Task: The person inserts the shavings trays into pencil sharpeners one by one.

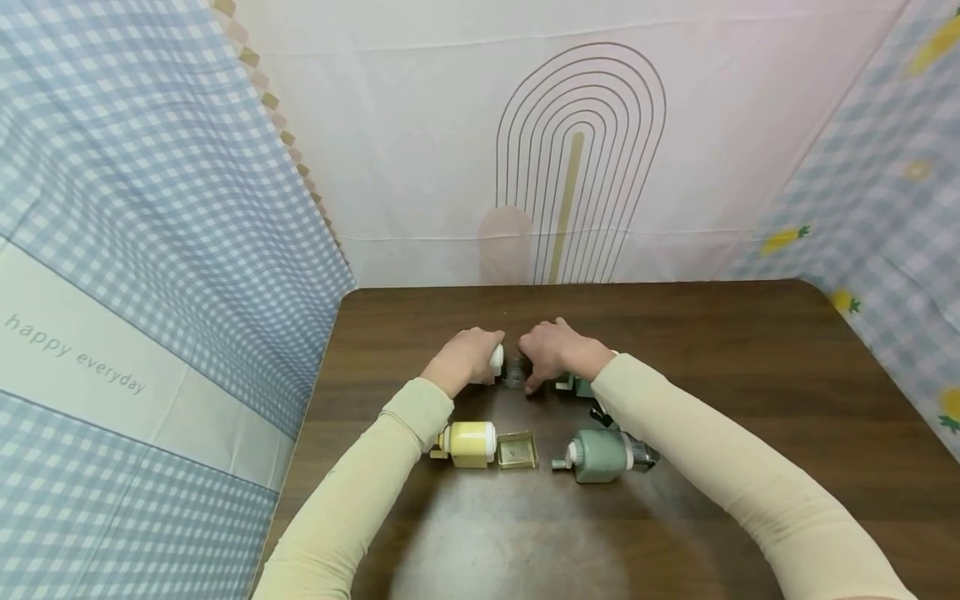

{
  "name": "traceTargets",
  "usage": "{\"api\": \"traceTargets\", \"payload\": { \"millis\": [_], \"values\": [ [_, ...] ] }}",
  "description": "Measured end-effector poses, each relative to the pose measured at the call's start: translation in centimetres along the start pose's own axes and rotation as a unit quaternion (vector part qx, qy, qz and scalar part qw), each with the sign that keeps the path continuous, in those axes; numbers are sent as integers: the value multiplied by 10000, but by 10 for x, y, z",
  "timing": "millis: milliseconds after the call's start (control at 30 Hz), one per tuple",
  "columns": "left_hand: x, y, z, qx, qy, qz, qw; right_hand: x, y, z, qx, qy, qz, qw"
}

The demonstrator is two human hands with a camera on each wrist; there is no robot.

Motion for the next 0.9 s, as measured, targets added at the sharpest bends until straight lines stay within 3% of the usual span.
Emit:
{"api": "traceTargets", "payload": {
  "millis": [567,900],
  "values": [
    [3,1,1,128,-41,-257,9996,-9,4,-8,435,426,-301,9977],
    [3,1,1,145,-54,-187,9997,-9,0,-7,304,414,-130,9986]
  ]
}}
Point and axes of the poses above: each hand's wrist, its own z-axis away from the middle knuckle, its own y-axis out of the back of the hand, x = y × z, the point moved 10 cm from there along -z, towards the middle knuckle, and after that the axes turned 5 degrees about -z, right-handed, at the moved point
